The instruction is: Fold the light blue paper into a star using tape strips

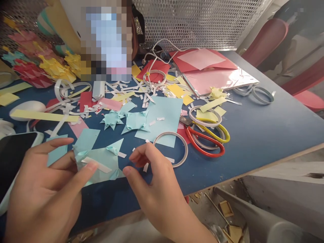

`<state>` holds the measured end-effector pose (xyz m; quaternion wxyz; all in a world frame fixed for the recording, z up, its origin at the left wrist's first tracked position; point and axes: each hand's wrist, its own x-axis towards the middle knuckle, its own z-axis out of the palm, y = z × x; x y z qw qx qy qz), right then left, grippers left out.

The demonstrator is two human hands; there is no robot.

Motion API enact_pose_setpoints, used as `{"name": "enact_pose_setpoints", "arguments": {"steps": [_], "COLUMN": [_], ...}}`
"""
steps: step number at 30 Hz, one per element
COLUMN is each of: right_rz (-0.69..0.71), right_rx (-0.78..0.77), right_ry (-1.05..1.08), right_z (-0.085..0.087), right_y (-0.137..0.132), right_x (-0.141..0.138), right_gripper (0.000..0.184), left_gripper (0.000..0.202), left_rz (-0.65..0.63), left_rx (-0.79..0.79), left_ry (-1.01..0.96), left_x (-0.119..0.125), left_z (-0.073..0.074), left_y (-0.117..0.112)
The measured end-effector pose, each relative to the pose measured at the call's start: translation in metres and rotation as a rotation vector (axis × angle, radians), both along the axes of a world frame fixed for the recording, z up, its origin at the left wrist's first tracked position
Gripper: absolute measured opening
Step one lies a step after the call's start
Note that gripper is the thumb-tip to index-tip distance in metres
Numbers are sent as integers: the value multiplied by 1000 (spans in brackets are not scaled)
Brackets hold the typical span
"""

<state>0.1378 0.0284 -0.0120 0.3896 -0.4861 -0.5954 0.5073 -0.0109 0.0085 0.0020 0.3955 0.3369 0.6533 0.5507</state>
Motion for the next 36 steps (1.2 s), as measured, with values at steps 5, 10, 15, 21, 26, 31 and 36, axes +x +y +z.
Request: {"name": "enact_pose_setpoints", "arguments": {"steps": [5, 10, 15, 21, 26, 31, 36], "right_rz": [58, 78, 77, 62, 34, -54, -78], "right_rx": [-153, -220, -225, -200, -179, -139, -99], "right_ry": [311, 338, 320, 264, 327, 411, 423], "right_z": [-5, -8, -11, -11, -15, -16, -12], "right_y": [0, 0, 0, -4, -4, -1, -1], "right_x": [-11, -21, -22, -23, -23, -22, -21], "right_gripper": [20, 29, 29, 31, 29, 25, 22], "left_gripper": [40, 37, 36, 33, 31, 30, 22], "left_rz": [-56, -149, -148, -82, -81, -114, -210], "left_rx": [-12, -1, -25, -23, -10, -45, -109], "left_ry": [-59, -70, -108, -85, -87, -179, -136], "left_x": [-3, -4, -5, -1, -1, 1, -2], "left_z": [-3, -6, -9, -6, -3, -1, -8], "left_y": [2, 0, 0, 0, -1, 1, 1]}}
